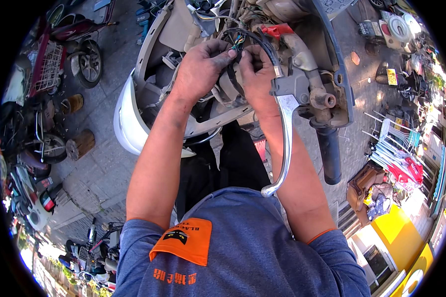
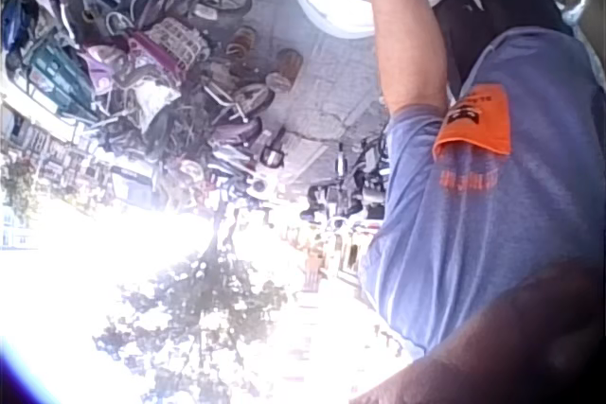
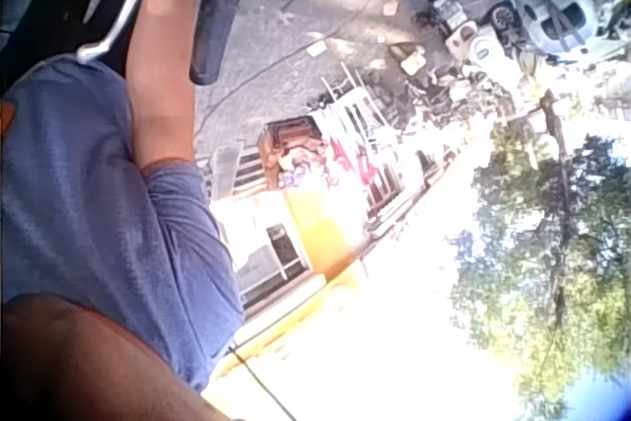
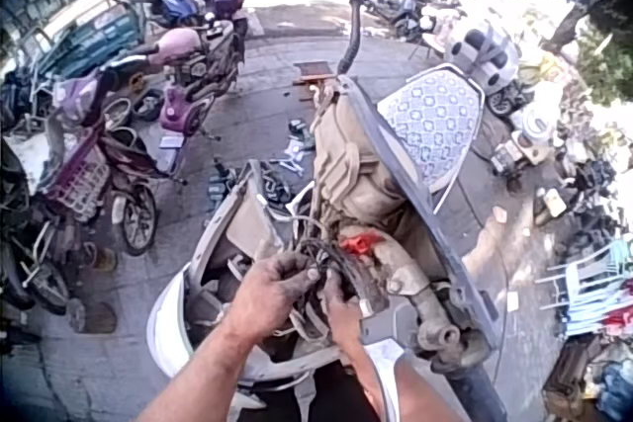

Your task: The person manipulates wires and connectors inside the front body of a scooter using a pair of pliers to adjust components before joining specific colored wires together by hand.

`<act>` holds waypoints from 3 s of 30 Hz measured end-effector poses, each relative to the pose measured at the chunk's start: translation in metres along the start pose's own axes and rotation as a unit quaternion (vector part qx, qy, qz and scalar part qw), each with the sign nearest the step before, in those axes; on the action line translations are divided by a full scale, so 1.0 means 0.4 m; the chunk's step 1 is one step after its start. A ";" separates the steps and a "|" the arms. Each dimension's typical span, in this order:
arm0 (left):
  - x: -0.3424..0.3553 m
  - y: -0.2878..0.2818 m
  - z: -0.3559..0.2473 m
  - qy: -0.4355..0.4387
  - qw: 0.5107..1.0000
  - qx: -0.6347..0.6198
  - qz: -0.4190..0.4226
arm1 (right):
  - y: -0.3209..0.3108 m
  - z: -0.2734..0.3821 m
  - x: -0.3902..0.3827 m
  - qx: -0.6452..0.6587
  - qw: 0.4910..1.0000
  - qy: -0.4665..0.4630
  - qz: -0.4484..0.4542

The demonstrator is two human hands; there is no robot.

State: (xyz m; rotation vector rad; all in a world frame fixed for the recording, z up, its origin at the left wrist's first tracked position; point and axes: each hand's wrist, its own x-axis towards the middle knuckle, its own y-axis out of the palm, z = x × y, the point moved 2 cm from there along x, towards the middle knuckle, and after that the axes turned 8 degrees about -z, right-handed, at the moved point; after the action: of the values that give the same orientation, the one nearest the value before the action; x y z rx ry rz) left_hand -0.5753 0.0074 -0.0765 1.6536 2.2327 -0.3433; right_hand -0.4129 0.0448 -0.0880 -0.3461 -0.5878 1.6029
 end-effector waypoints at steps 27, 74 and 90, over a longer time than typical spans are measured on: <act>-0.016 0.009 0.001 0.083 0.993 0.057 -0.053 | 0.002 0.045 0.007 -0.037 0.991 -0.105 -0.070; -0.031 0.036 0.027 0.089 0.989 -0.083 -0.083 | 0.014 0.075 -0.015 0.163 0.977 0.122 -0.067; -0.045 0.024 -0.009 0.123 0.988 0.048 -0.075 | 0.008 0.100 -0.015 0.203 0.963 0.164 -0.071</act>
State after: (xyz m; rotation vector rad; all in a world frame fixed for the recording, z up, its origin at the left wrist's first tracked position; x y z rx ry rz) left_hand -0.5620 -0.0041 -0.0656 1.6580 2.5680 -0.3015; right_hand -0.4368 0.0321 -0.0578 -0.2472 -0.0243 1.4445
